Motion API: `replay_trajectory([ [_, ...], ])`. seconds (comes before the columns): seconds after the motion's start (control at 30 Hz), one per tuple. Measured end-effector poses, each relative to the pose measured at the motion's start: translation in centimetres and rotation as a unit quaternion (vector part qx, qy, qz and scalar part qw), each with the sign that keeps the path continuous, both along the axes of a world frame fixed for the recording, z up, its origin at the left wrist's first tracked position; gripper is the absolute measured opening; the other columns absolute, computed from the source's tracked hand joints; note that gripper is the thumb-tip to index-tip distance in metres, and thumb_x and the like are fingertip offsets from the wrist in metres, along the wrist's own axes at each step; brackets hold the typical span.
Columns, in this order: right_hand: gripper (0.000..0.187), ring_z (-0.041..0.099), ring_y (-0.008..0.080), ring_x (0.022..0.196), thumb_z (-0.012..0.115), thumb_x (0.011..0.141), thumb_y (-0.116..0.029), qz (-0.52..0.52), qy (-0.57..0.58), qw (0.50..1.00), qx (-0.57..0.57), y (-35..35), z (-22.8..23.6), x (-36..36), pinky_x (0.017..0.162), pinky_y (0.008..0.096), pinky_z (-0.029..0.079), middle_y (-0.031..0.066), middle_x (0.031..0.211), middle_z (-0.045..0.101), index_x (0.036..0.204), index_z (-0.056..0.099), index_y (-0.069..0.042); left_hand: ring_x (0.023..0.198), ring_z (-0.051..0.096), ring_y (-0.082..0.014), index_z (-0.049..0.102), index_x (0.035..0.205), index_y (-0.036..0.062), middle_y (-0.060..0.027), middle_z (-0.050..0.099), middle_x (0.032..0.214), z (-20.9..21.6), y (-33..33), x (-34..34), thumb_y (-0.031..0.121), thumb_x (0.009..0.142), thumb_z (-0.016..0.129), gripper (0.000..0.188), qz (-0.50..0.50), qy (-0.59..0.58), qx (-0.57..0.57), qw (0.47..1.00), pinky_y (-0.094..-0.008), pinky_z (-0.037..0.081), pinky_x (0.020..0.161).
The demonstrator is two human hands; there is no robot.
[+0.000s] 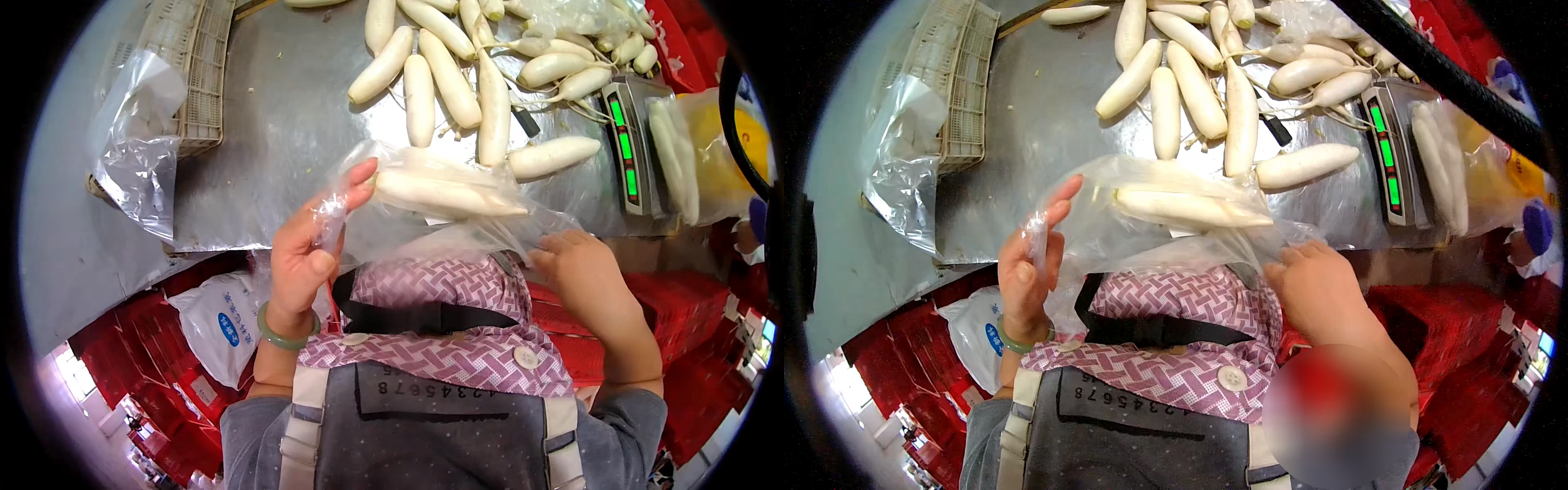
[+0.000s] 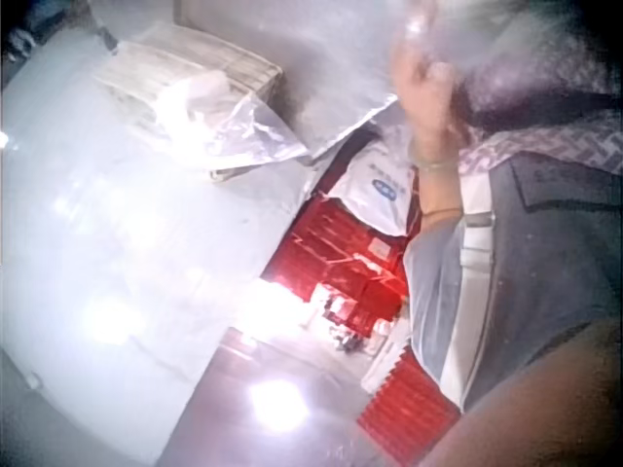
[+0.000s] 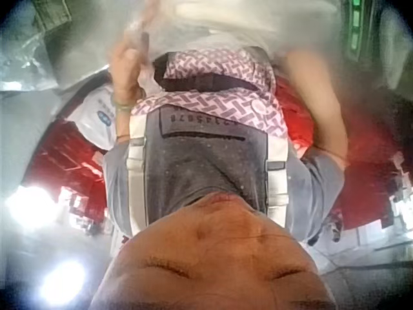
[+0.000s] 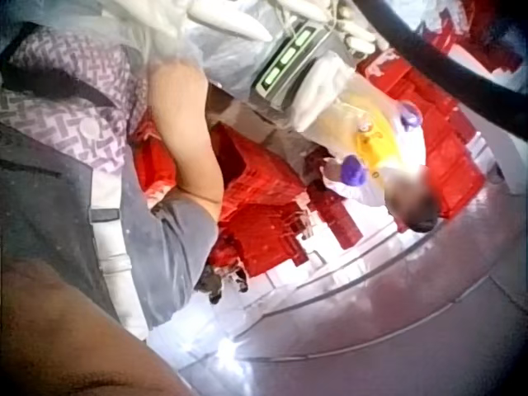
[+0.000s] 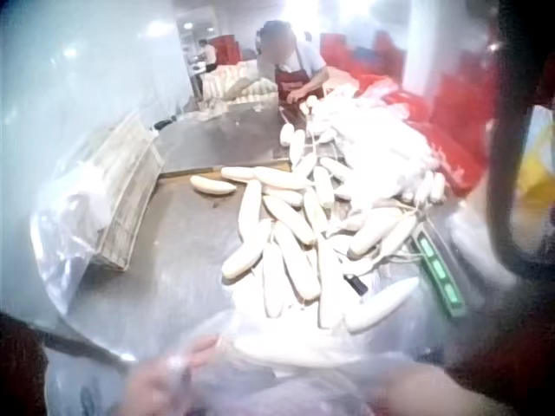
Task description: The person sorts and bags white radishes, occasionally trimming them with a knife, before weighing the bags on a digital scale and placing them into red crates.
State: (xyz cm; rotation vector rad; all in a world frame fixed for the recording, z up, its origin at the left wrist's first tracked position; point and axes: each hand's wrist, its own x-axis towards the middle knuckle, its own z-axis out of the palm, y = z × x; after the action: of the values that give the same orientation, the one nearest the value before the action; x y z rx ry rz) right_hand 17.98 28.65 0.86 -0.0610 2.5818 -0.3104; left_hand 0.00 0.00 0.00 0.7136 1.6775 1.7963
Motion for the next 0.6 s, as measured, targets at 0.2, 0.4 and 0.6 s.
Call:
replay_trajectory([
  [0.2,0.022,0.062,0.0326,0.086,0.062,0.082,-0.017,-0.026,0.208,0.976,-0.054,-1.6,-1.4,-1.8,0.077,0.0408,0.05,0.014,0.083,0.062,0.1,0.06,-0.005,0.129,0.045,-0.027,0.057,0.127,-0.0005,-0.0196,0.049,0.138,-0.5,2.3,0.8,0.054,0.088,0.055,0.066,-0.014,0.008,-0.006,1.0,-0.0377,0.031,0.108],
  [0.4,0.03,0.058,0.0327,0.101,0.061,0.082,-0.012,-0.077,0.192,0.944,-0.256,-5.7,-8.7,-8.1,0.081,0.0411,0.05,0.0151,0.11,0.06,0.111,0.056,-0.003,0.13,0.045,-0.0283,0.055,0.129,-0.0004,-0.0189,0.047,0.14,-1.3,3.6,0.9,0.034,0.08,0.058,0.06,-0.084,0.06,-0.032,0.994,-0.0368,0.031,0.108],
  [0.6,0.086,0.037,0.0416,0.129,0.074,0.071,-0.012,-0.1,0.226,0.963,-0.106,-3.7,-9.8,-6.6,0.107,0.0518,0.03,0.0121,0.146,0.038,0.145,0.032,-0.016,0.131,0.044,-0.0296,0.053,0.131,-0.0002,-0.0181,0.046,0.142,-2.1,2.7,1.2,0.015,0.072,0.06,0.061,-0.106,0.086,-0.053,0.989,-0.036,0.031,0.108],
])
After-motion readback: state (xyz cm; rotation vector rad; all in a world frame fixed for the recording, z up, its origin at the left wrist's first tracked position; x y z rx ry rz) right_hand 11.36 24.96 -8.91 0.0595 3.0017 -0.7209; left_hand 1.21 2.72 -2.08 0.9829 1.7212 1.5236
